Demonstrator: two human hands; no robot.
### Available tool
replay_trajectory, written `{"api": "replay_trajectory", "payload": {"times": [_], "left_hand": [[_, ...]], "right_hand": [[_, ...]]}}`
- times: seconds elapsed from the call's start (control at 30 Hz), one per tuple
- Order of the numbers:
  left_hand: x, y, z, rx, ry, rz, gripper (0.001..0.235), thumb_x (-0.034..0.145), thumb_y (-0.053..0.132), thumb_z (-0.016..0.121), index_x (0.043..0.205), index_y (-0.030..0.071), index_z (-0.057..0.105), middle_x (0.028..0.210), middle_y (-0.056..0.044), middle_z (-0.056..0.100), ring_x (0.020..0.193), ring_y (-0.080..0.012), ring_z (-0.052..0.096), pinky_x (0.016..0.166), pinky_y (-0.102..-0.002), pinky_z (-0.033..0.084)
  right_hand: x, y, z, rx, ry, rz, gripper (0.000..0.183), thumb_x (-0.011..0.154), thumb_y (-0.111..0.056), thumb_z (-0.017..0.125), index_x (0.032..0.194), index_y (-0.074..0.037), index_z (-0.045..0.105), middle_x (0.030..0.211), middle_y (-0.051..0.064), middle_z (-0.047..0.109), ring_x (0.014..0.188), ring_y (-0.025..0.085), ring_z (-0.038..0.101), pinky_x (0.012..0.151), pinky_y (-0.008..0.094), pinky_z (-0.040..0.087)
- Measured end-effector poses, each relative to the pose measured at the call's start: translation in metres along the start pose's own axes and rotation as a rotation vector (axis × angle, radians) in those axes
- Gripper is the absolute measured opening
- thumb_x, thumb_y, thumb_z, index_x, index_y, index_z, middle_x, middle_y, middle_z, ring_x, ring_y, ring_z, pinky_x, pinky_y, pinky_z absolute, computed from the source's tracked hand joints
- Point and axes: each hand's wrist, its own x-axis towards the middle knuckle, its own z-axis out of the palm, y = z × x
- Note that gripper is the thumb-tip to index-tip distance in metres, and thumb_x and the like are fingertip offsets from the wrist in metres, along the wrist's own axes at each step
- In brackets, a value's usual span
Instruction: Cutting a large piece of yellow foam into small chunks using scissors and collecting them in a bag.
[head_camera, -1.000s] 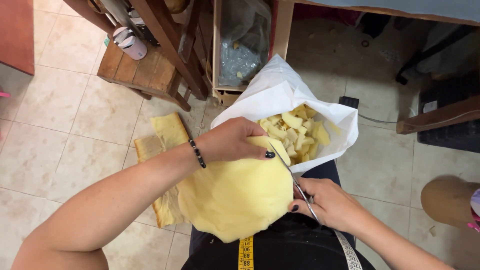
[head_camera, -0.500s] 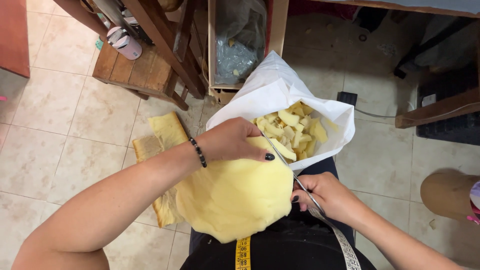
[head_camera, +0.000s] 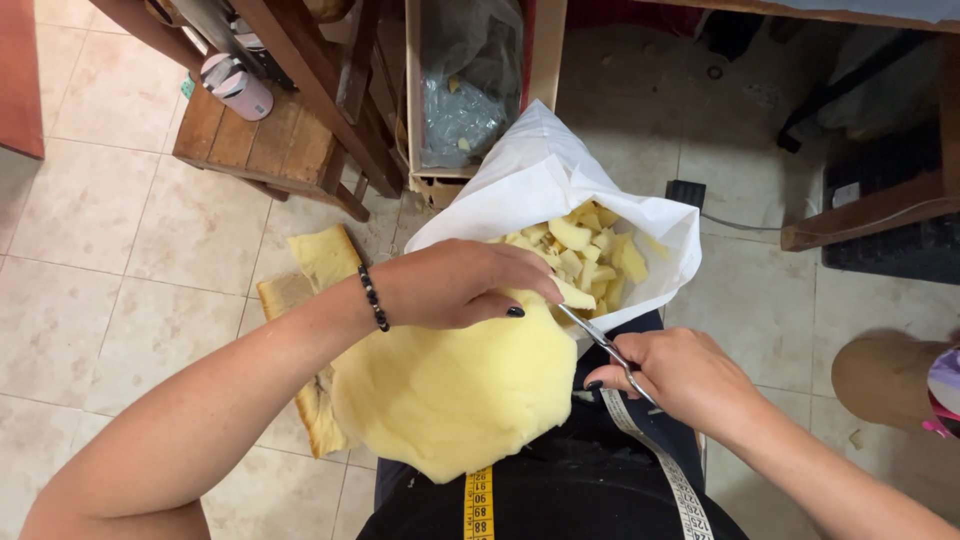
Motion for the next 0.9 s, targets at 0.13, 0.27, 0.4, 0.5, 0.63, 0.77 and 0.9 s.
{"api": "replay_trajectory", "payload": {"times": [0.13,0.27,0.4,0.5,0.63,0.77,0.9], "left_hand": [[0.003,-0.015,0.002,-0.025,0.012,0.017,0.036,0.099,0.009,0.058,0.134,0.011,0.062,0.146,-0.011,0.061,0.133,-0.0402,0.055,0.106,-0.064,0.045],[0.003,-0.034,0.011,0.028,0.101,0.091,0.048,0.096,0.018,0.067,0.143,0.013,0.056,0.149,-0.009,0.058,0.142,-0.0296,0.049,0.115,-0.047,0.039],[-0.003,-0.034,0.008,0.033,0.156,0.038,0.049,0.094,0.018,0.069,0.142,0.014,0.059,0.145,-0.008,0.062,0.14,-0.0243,0.052,0.115,-0.036,0.038],[-0.002,-0.05,0.019,0.114,0.175,-0.048,0.048,0.093,0.027,0.068,0.139,0.019,0.061,0.141,-0.005,0.065,0.132,-0.0222,0.058,0.109,-0.036,0.043],[-0.003,-0.044,0.016,0.101,0.172,-0.083,0.047,0.092,0.029,0.069,0.138,0.019,0.063,0.14,-0.007,0.066,0.13,-0.0243,0.06,0.108,-0.037,0.044],[-0.006,-0.036,0.008,0.025,0.169,-0.069,0.048,0.091,0.023,0.071,0.138,0.017,0.063,0.141,-0.006,0.065,0.131,-0.0216,0.06,0.11,-0.035,0.044],[-0.009,-0.037,0.009,0.068,0.181,-0.065,0.048,0.091,0.025,0.069,0.138,0.017,0.063,0.142,-0.006,0.065,0.132,-0.0225,0.06,0.109,-0.036,0.044]], "right_hand": [[-0.006,-0.002,-0.005,0.007,-0.012,0.031,0.039,0.085,-0.053,0.074,0.069,-0.019,0.072,0.057,-0.001,0.076,0.06,0.025,0.072,0.062,0.033,0.056],[-0.009,0.024,0.0,0.027,-0.156,-0.085,0.038,0.089,-0.058,0.06,0.077,-0.023,0.067,0.064,-0.006,0.073,0.062,0.016,0.067,0.062,0.03,0.054],[-0.013,0.051,0.008,0.232,-0.331,-0.269,0.045,0.094,-0.059,0.039,0.086,-0.022,0.063,0.075,-0.007,0.082,0.071,0.008,0.076,0.068,0.026,0.058],[-0.014,0.044,0.01,0.622,-0.411,-0.148,0.058,0.087,-0.066,0.037,0.075,-0.013,0.056,0.073,0.007,0.074,0.07,0.016,0.071,0.064,0.027,0.051],[-0.011,0.038,0.007,0.632,-0.431,-0.082,0.058,0.091,-0.064,0.033,0.074,-0.013,0.054,0.074,0.007,0.074,0.072,0.016,0.071,0.055,0.025,0.04],[-0.015,0.021,-0.005,0.356,-0.368,-0.024,0.044,0.094,-0.052,0.045,0.078,-0.017,0.067,0.075,-0.001,0.083,0.071,0.01,0.075,0.064,0.024,0.051],[-0.028,0.0,-0.034,-0.065,-0.25,0.154,0.037,0.091,-0.059,0.055,0.084,-0.027,0.071,0.08,-0.013,0.093,0.078,-0.003,0.088,0.07,0.019,0.06]]}}
